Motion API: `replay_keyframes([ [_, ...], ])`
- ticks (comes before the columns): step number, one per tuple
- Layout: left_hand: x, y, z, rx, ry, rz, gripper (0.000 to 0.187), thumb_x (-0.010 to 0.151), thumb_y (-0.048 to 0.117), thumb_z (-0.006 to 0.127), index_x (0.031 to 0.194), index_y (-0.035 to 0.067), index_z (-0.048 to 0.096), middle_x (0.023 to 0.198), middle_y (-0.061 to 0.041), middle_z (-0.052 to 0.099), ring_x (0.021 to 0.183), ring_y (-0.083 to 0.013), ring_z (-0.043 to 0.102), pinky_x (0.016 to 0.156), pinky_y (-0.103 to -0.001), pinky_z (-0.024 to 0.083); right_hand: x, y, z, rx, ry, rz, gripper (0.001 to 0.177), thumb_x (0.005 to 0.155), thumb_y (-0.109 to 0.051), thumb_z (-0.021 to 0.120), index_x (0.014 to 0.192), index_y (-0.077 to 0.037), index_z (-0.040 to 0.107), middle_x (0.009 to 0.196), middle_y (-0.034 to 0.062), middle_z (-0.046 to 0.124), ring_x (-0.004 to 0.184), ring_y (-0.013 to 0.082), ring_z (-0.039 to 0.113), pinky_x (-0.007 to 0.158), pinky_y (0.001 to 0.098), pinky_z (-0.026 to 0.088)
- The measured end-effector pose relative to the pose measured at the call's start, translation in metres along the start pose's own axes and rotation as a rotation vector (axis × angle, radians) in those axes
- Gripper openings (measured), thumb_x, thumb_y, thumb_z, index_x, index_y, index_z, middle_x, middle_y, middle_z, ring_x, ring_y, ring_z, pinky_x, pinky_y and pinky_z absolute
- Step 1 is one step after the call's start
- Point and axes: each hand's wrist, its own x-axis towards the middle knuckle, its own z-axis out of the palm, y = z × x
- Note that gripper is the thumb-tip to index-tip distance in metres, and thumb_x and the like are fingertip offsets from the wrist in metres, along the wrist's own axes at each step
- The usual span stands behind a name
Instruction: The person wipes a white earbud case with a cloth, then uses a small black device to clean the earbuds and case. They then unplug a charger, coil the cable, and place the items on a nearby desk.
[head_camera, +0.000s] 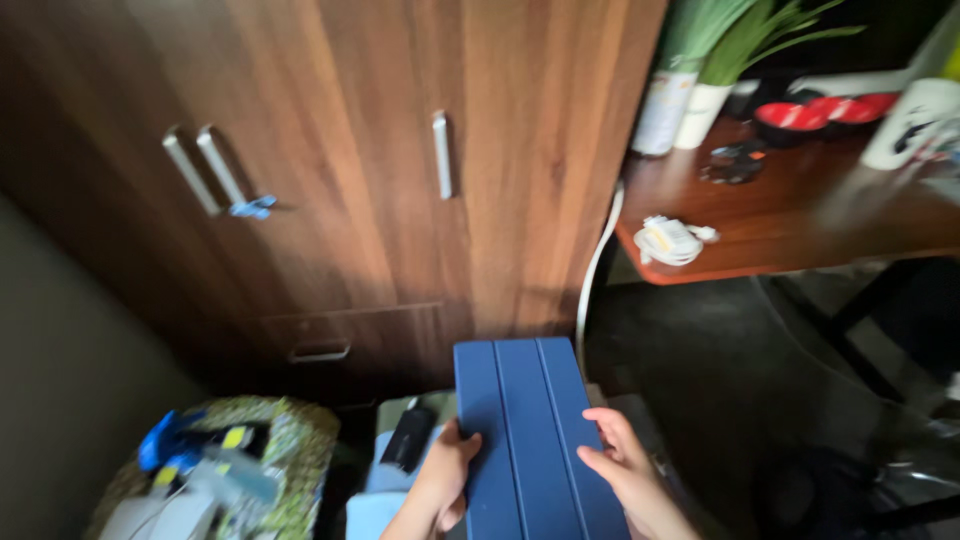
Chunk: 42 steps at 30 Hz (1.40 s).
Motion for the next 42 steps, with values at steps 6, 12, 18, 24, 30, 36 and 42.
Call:
replay_keyframes([
  [6,-0.027,0.051,0.102,-0.292,-0.137,0.106,0.032,0.096,0.001,0.048,0.127,0.005,0.058,0.114,-0.014,0.070,0.102,-0.0248,0.066,0.093,-0.042,0.054,-0.037,-0.032,-0.061,0.987,-0.104,-0.355,0.085,0.101,-0.058,0.038,0.162,-0.003,0.019,0.163,0.0243,0.033,0.148,0.0422,0.030,0.114,0.0576,0.028],
  [12,0.019,0.059,0.223,-0.316,-0.234,0.099,0.032,0.097,0.001,0.049,0.127,0.008,0.058,0.115,-0.011,0.070,0.107,-0.0239,0.065,0.097,-0.041,0.052,-0.014,0.002,-0.091,1.081,-0.504,-0.732,0.075,0.105,-0.048,0.047,0.163,-0.018,0.011,0.170,0.0205,0.023,0.154,0.0467,0.024,0.122,0.0680,0.026],
  [18,0.068,0.028,0.332,-0.269,-0.449,0.096,0.031,0.102,0.003,0.052,0.132,0.009,0.057,0.115,-0.010,0.068,0.097,-0.0222,0.060,0.085,-0.040,0.049,0.003,-0.043,-0.149,0.843,0.453,-0.587,0.057,0.097,-0.017,0.050,0.152,-0.008,0.039,0.146,0.0163,0.053,0.126,0.0380,0.055,0.095,0.0614,0.047],
  [24,0.097,-0.006,0.404,-0.268,-0.631,0.042,0.038,0.097,0.000,0.056,0.134,0.008,0.053,0.115,-0.009,0.067,0.100,-0.0190,0.067,0.086,-0.033,0.057,0.053,-0.075,-0.233,0.796,0.497,-0.659,0.042,0.100,-0.013,0.047,0.141,-0.002,0.048,0.136,0.0149,0.061,0.121,0.0306,0.062,0.098,0.0540,0.051],
  [30,0.110,-0.033,0.433,-0.114,-0.624,0.049,0.043,0.093,-0.002,0.060,0.134,0.008,0.051,0.121,-0.007,0.066,0.108,-0.0168,0.067,0.092,-0.031,0.056,0.105,-0.068,-0.286,0.776,0.514,-0.676,0.035,0.101,-0.010,0.051,0.134,0.002,0.050,0.129,0.0190,0.063,0.116,0.0335,0.064,0.102,0.0552,0.051],
  [36,0.130,-0.033,0.447,-0.065,-0.551,0.077,0.034,0.096,0.008,0.062,0.129,0.004,0.055,0.123,-0.008,0.067,0.109,-0.0149,0.065,0.091,-0.028,0.053,0.133,-0.073,-0.304,0.775,0.485,-0.594,0.036,0.103,-0.021,0.051,0.131,0.001,0.053,0.128,0.0159,0.066,0.116,0.0295,0.067,0.101,0.0498,0.053],
  [42,0.153,-0.041,0.443,-0.010,-0.551,0.171,0.033,0.101,0.008,0.063,0.131,-0.003,0.056,0.119,-0.014,0.067,0.102,-0.0193,0.055,0.089,-0.031,0.046,0.168,-0.077,-0.303,0.681,0.513,-0.479,0.036,0.105,-0.030,0.050,0.126,0.000,0.054,0.120,0.0152,0.066,0.108,0.0289,0.068,0.094,0.0466,0.056],
])
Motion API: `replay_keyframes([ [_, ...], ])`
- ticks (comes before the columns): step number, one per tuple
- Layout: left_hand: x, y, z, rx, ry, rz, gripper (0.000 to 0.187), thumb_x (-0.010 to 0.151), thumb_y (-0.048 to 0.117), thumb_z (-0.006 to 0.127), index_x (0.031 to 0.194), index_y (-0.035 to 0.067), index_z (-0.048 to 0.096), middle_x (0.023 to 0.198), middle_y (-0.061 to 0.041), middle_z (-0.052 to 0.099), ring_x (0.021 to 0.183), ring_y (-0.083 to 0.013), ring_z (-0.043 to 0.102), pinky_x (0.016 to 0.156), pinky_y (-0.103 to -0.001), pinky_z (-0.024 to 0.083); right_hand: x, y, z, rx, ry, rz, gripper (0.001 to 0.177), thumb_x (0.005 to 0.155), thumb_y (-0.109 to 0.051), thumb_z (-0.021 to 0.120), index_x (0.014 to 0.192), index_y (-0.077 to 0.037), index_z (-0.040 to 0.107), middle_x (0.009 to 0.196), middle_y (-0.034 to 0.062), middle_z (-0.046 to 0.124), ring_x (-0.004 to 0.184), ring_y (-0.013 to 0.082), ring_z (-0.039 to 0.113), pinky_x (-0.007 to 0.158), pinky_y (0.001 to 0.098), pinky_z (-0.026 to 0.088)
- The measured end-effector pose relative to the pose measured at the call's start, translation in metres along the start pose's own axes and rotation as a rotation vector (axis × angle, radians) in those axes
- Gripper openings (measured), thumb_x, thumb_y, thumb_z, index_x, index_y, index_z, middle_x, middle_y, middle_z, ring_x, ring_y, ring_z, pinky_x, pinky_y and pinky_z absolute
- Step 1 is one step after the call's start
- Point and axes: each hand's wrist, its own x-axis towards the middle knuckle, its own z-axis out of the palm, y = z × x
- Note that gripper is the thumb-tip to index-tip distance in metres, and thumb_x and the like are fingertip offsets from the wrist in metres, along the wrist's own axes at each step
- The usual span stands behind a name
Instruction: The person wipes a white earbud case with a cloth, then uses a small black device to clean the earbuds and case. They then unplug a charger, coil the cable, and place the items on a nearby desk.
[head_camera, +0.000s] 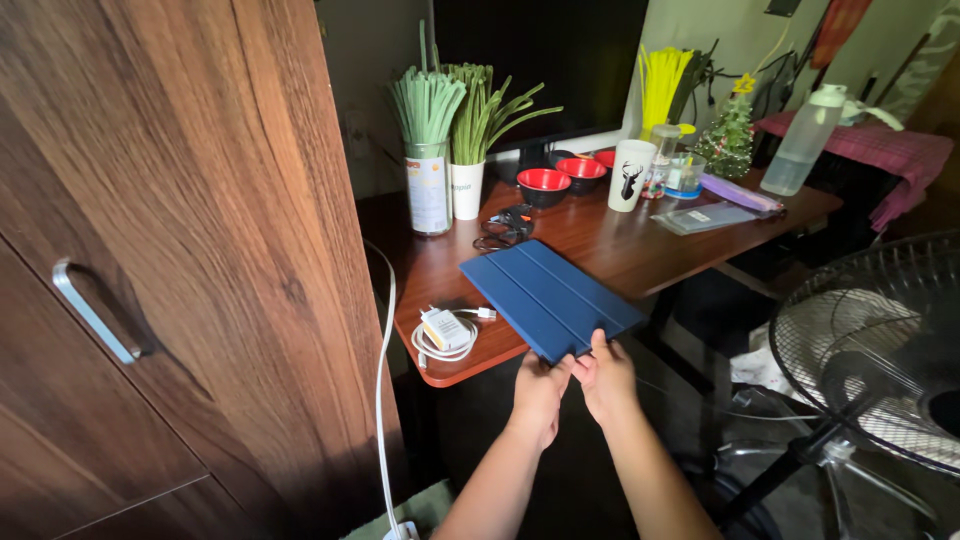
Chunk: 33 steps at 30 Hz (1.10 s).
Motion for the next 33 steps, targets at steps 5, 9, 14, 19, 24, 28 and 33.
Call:
replay_keyframes([
  [5,0.017,-0.009,-0.018,0.035,0.036,0.038,0.025,0.100,0.009,0.054,0.123,0.001,0.059,0.119,-0.007,0.070,0.107,-0.0109,0.069,0.096,-0.024,0.058,0.023,0.014,0.005,-0.181,0.053,0.112,0.038,0.104,-0.037,0.051,0.111,0.000,0.056,0.096,0.0149,0.068,0.082,0.0252,0.070,0.073,0.0393,0.060],
  [9,0.031,-0.014,-0.027,0.108,0.101,0.007,0.021,0.104,0.015,0.055,0.110,-0.002,0.066,0.102,-0.009,0.074,0.088,-0.0137,0.071,0.081,-0.027,0.060,0.034,0.015,0.006,-0.389,0.101,0.166,0.046,0.102,-0.045,0.058,0.098,0.002,0.056,0.070,0.0113,0.062,0.052,0.0195,0.059,0.046,0.0312,0.047],
  [14,0.039,-0.016,-0.026,0.102,0.170,-0.002,0.027,0.105,0.020,0.054,0.103,-0.002,0.070,0.093,-0.007,0.075,0.077,-0.0115,0.072,0.071,-0.025,0.059,0.042,0.014,0.016,-0.530,0.152,0.147,0.048,0.099,-0.045,0.062,0.091,0.002,0.060,0.056,0.0108,0.056,0.040,0.0186,0.049,0.036,0.0304,0.035],
  [19,0.041,-0.014,-0.019,0.108,0.247,-0.043,0.030,0.106,0.024,0.057,0.102,-0.003,0.071,0.088,-0.009,0.074,0.071,-0.0130,0.068,0.064,-0.024,0.056,0.045,0.018,0.017,-0.515,0.148,0.133,0.049,0.101,-0.046,0.059,0.088,0.002,0.060,0.057,0.0097,0.056,0.039,0.0171,0.046,0.036,0.0295,0.033],
  [24,0.016,-0.008,-0.030,0.114,0.152,-0.044,0.021,0.103,0.012,0.050,0.112,0.001,0.066,0.091,-0.006,0.072,0.075,-0.0111,0.069,0.065,-0.024,0.056,0.013,0.021,0.004,-0.317,0.031,0.100,0.028,0.101,-0.030,0.058,0.093,-0.004,0.063,0.065,0.0047,0.056,0.047,0.0116,0.049,0.038,0.0247,0.033],
  [28,-0.060,-0.003,-0.080,0.274,-0.006,0.039,0.029,0.091,-0.004,0.055,0.119,-0.001,0.064,0.093,-0.004,0.071,0.075,-0.0114,0.064,0.066,-0.025,0.053,-0.064,0.049,0.011,-0.291,-0.092,0.116,0.037,0.108,-0.035,0.049,0.092,-0.004,0.060,0.063,0.0046,0.055,0.045,0.0109,0.045,0.036,0.0240,0.026],
  [33,-0.218,0.016,-0.177,0.657,-0.126,0.108,0.017,0.099,0.000,0.061,0.112,-0.004,0.071,0.089,-0.005,0.070,0.079,-0.0104,0.061,0.070,-0.024,0.051,-0.179,0.098,0.044,-0.403,-0.347,0.293,0.031,0.104,-0.028,0.050,0.093,-0.002,0.064,0.061,0.0059,0.055,0.042,0.0111,0.043,0.038,0.0249,0.029],
])
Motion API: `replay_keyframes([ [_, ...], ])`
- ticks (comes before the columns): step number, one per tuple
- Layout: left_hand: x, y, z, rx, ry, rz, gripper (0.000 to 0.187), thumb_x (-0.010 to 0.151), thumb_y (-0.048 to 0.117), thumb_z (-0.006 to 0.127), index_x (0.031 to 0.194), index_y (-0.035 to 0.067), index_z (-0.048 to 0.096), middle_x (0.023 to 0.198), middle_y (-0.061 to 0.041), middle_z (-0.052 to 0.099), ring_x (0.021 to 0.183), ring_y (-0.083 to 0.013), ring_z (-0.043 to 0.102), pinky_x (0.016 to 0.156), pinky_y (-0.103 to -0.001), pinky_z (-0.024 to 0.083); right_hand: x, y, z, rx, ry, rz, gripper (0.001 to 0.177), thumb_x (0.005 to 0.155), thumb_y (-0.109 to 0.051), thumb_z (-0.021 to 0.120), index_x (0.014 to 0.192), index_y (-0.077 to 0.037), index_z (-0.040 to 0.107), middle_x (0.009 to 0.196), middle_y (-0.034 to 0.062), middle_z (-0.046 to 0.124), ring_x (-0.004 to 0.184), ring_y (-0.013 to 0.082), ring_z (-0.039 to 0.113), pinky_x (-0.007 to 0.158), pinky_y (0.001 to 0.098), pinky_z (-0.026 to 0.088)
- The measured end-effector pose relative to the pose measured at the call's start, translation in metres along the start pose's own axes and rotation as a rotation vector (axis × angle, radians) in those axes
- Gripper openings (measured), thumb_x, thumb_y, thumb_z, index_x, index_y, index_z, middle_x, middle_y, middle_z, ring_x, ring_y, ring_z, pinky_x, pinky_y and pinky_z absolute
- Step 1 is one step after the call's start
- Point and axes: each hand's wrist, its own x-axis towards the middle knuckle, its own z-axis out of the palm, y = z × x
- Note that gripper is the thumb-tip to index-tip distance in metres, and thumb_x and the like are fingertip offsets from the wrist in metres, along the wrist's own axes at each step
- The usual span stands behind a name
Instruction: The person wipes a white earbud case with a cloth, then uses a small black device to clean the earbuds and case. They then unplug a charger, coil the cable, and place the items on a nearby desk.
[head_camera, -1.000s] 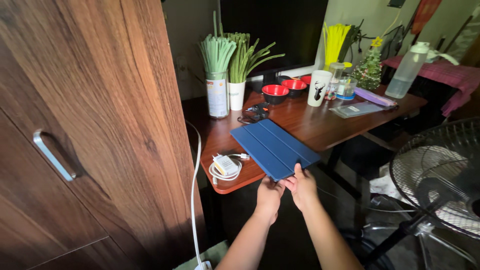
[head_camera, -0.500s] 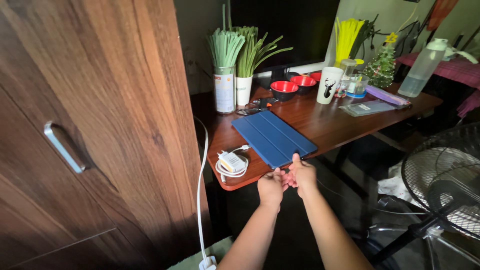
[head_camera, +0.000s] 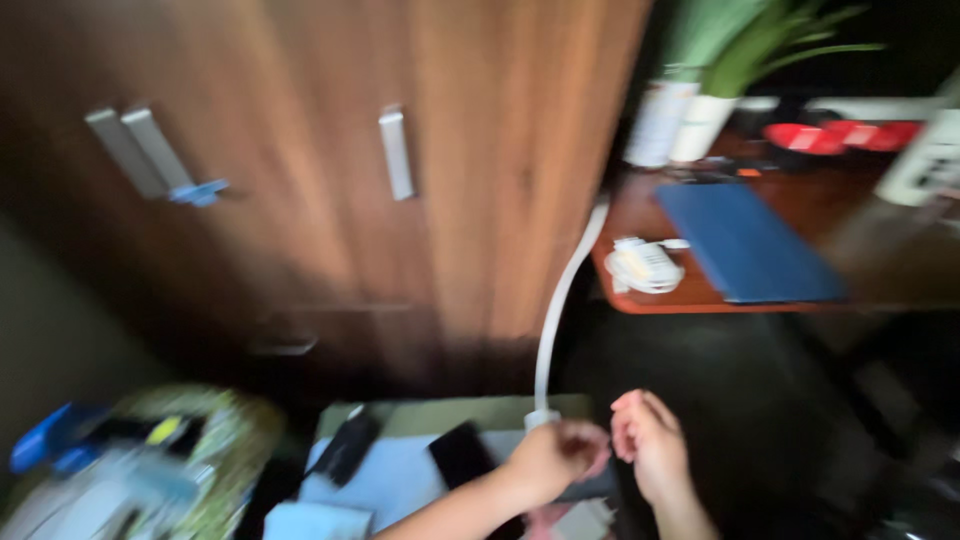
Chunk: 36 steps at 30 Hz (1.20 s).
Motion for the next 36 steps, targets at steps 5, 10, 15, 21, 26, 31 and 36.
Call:
replay_keyframes([
  [5,-0.165,-0.026,-0.075,-0.123,0.384,-0.302,0.015,0.096,0.006,0.064,0.108,0.002,0.071,0.087,-0.003,0.076,0.081,-0.0084,0.072,0.077,-0.024,0.059,-0.042,0.036,0.096,-0.220,-0.418,0.163,0.022,0.099,-0.019,0.055,0.096,-0.002,0.069,0.065,0.0052,0.062,0.047,0.0121,0.054,0.043,0.0265,0.039],
  [10,-0.298,-0.041,-0.140,0.109,0.931,-0.388,0.016,0.091,0.007,0.068,0.106,0.003,0.073,0.075,-0.005,0.071,0.069,-0.0112,0.063,0.066,-0.028,0.054,-0.085,0.054,0.186,-0.524,-0.765,0.159,0.011,0.095,-0.013,0.067,0.101,-0.005,0.072,0.073,0.0005,0.066,0.058,0.0092,0.059,0.051,0.0260,0.046],
  [15,-0.351,-0.042,-0.146,0.322,1.018,-0.382,0.029,0.082,0.006,0.072,0.111,0.006,0.074,0.087,-0.008,0.072,0.067,-0.0166,0.067,0.064,-0.031,0.055,-0.141,0.061,0.249,-0.812,-0.857,-0.027,0.029,0.081,-0.013,0.078,0.110,-0.009,0.073,0.089,0.0027,0.069,0.069,0.0147,0.065,0.063,0.0301,0.055],
  [21,-0.341,-0.021,-0.125,0.624,0.943,-0.219,0.051,0.071,0.009,0.082,0.120,0.007,0.068,0.120,-0.013,0.065,0.091,-0.0304,0.067,0.079,-0.040,0.056,-0.191,0.059,0.283,-1.078,-0.787,-0.248,0.043,0.078,-0.021,0.081,0.119,-0.013,0.070,0.113,0.0026,0.066,0.094,0.0263,0.070,0.078,0.0380,0.057],
  [26,-0.324,-0.015,-0.134,0.866,0.957,-0.007,0.041,0.065,0.017,0.085,0.104,0.012,0.072,0.126,-0.017,0.063,0.112,-0.0404,0.063,0.092,-0.047,0.052,-0.191,0.058,0.267,-1.196,-0.667,-0.231,0.034,0.084,-0.029,0.076,0.114,-0.014,0.070,0.110,0.0005,0.068,0.088,0.0256,0.073,0.077,0.0374,0.059],
  [31,-0.311,-0.018,-0.155,0.562,0.854,-0.156,0.056,0.074,0.018,0.082,0.125,0.007,0.064,0.138,-0.021,0.054,0.118,-0.0414,0.059,0.095,-0.044,0.053,-0.181,0.049,0.219,-1.314,-0.410,-0.269,0.044,0.081,-0.032,0.078,0.121,-0.015,0.070,0.110,0.0056,0.072,0.089,0.0308,0.073,0.075,0.0410,0.059],
  [36,-0.301,-0.021,-0.156,0.629,0.880,-0.361,0.050,0.077,0.016,0.080,0.125,0.013,0.069,0.123,-0.015,0.066,0.108,-0.0346,0.067,0.092,-0.039,0.056,-0.183,0.045,0.196,-1.334,-0.444,-0.060,0.053,0.080,-0.032,0.080,0.129,-0.018,0.065,0.103,0.0050,0.076,0.090,0.0270,0.075,0.078,0.0395,0.059],
])
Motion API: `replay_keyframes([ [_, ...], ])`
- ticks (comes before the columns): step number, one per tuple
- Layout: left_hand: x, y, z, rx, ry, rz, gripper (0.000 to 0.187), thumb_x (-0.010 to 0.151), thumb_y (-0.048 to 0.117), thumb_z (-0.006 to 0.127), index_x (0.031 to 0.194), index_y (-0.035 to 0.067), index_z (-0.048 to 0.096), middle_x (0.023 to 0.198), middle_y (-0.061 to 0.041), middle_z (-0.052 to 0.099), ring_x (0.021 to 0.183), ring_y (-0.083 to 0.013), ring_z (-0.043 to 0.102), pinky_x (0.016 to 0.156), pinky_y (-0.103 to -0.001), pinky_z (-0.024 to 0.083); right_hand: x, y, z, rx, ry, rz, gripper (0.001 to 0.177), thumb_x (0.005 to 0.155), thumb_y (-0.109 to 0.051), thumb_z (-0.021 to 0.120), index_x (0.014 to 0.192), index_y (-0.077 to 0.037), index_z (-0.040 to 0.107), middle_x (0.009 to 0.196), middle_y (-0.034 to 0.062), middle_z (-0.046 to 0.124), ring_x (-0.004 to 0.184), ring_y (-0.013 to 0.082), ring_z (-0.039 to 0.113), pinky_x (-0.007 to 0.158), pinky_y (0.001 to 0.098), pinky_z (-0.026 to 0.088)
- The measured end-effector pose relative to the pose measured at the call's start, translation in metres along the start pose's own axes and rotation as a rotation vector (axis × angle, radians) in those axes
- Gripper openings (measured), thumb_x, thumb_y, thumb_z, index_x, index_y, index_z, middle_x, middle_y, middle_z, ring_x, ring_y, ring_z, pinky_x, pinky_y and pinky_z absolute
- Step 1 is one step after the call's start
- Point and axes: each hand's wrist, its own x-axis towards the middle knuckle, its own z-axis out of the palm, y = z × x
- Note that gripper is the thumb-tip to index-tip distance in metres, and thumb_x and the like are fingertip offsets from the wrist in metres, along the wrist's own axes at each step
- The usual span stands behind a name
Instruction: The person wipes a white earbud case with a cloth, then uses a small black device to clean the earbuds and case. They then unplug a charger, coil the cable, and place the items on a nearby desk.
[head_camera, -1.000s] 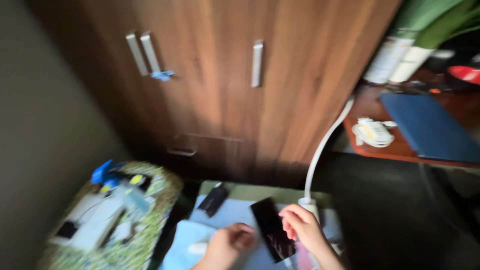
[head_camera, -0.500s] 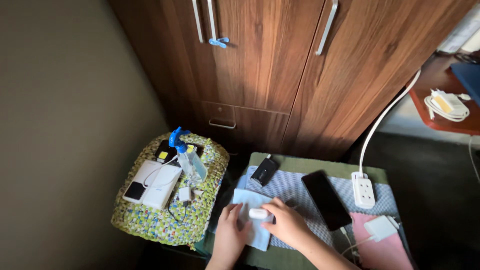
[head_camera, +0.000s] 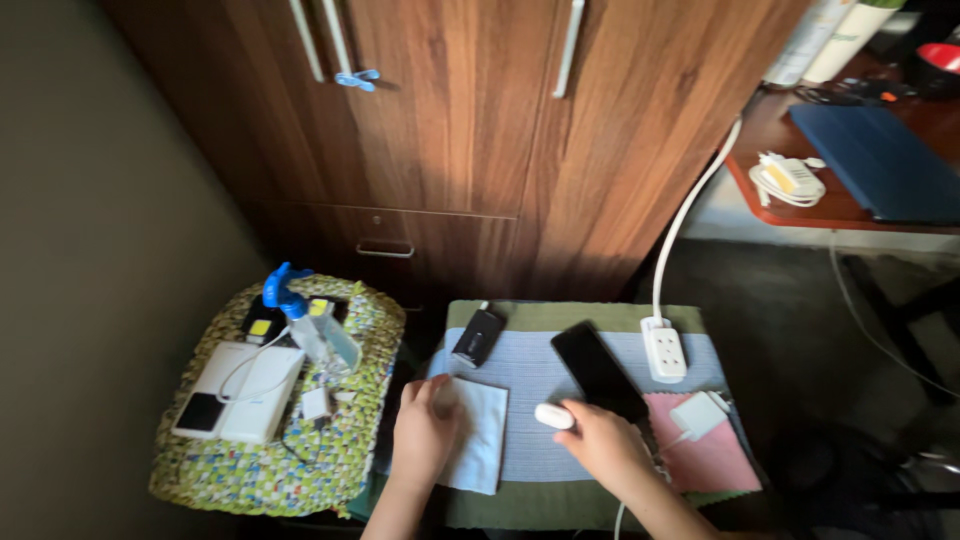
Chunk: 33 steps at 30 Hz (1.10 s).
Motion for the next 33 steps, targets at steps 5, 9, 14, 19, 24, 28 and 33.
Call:
replay_keyframes([
  [5,-0.005,0.016,0.020,-0.403,-0.156,-0.030,0.037,0.082,0.001,0.073,0.118,0.008,0.072,0.104,-0.011,0.079,0.084,-0.0212,0.079,0.077,-0.030,0.060,-0.002,0.009,0.000,0.090,-0.009,0.085,0.057,0.082,-0.026,0.079,0.136,-0.021,0.062,0.090,0.0075,0.077,0.080,0.0242,0.075,0.073,0.0366,0.060],
  [9,-0.005,0.032,0.026,-0.705,-0.189,-0.164,0.039,0.085,0.001,0.073,0.123,0.006,0.066,0.109,-0.012,0.072,0.086,-0.0187,0.072,0.074,-0.030,0.058,-0.006,0.032,-0.008,0.129,0.047,0.117,0.042,0.088,-0.026,0.074,0.128,-0.020,0.066,0.083,0.0062,0.077,0.072,0.0205,0.076,0.067,0.0339,0.060],
  [14,-0.009,0.046,0.017,-0.001,0.014,0.074,0.055,0.074,-0.001,0.076,0.127,0.007,0.063,0.121,-0.019,0.060,0.089,-0.0360,0.067,0.078,-0.041,0.056,-0.020,0.070,-0.026,0.081,0.283,0.103,0.026,0.085,-0.023,0.074,0.111,-0.018,0.073,0.082,0.0069,0.075,0.068,0.0226,0.073,0.062,0.0350,0.059],
  [19,-0.026,0.074,0.011,0.370,0.208,0.421,0.058,0.063,0.014,0.077,0.120,0.007,0.065,0.124,-0.018,0.059,0.106,-0.0390,0.061,0.083,-0.049,0.048,-0.034,0.085,-0.036,-0.008,0.252,0.309,0.013,0.086,-0.023,0.074,0.094,-0.014,0.078,0.099,0.0034,0.070,0.066,0.0251,0.074,0.068,0.0358,0.061],
  [24,-0.040,0.114,0.057,-0.107,-0.229,0.173,0.027,0.090,0.020,0.058,0.107,0.004,0.072,0.111,-0.014,0.073,0.100,-0.0305,0.065,0.094,-0.047,0.050,-0.035,0.078,-0.020,-0.243,0.502,-0.037,0.027,0.069,-0.033,0.083,0.084,-0.011,0.080,0.091,0.0051,0.071,0.093,0.0269,0.064,0.089,0.0438,0.045],
  [28,-0.047,0.138,0.104,0.362,-0.112,0.822,0.023,0.081,0.014,0.063,0.100,0.003,0.069,0.113,-0.016,0.067,0.106,-0.0314,0.059,0.095,-0.049,0.047,-0.029,0.069,-0.005,-0.299,0.603,-0.046,0.020,0.075,-0.030,0.079,0.076,-0.010,0.077,0.090,0.0048,0.070,0.096,0.0259,0.062,0.089,0.0439,0.041],
  [33,-0.072,0.134,0.127,0.183,-0.543,0.438,0.018,0.097,0.012,0.056,0.111,0.001,0.061,0.110,-0.018,0.069,0.109,-0.0351,0.064,0.090,-0.043,0.055,-0.041,0.064,0.002,-0.342,0.662,-0.070,0.008,0.074,-0.018,0.074,0.072,-0.011,0.070,0.089,0.0051,0.069,0.100,0.0289,0.063,0.089,0.0433,0.042],
])
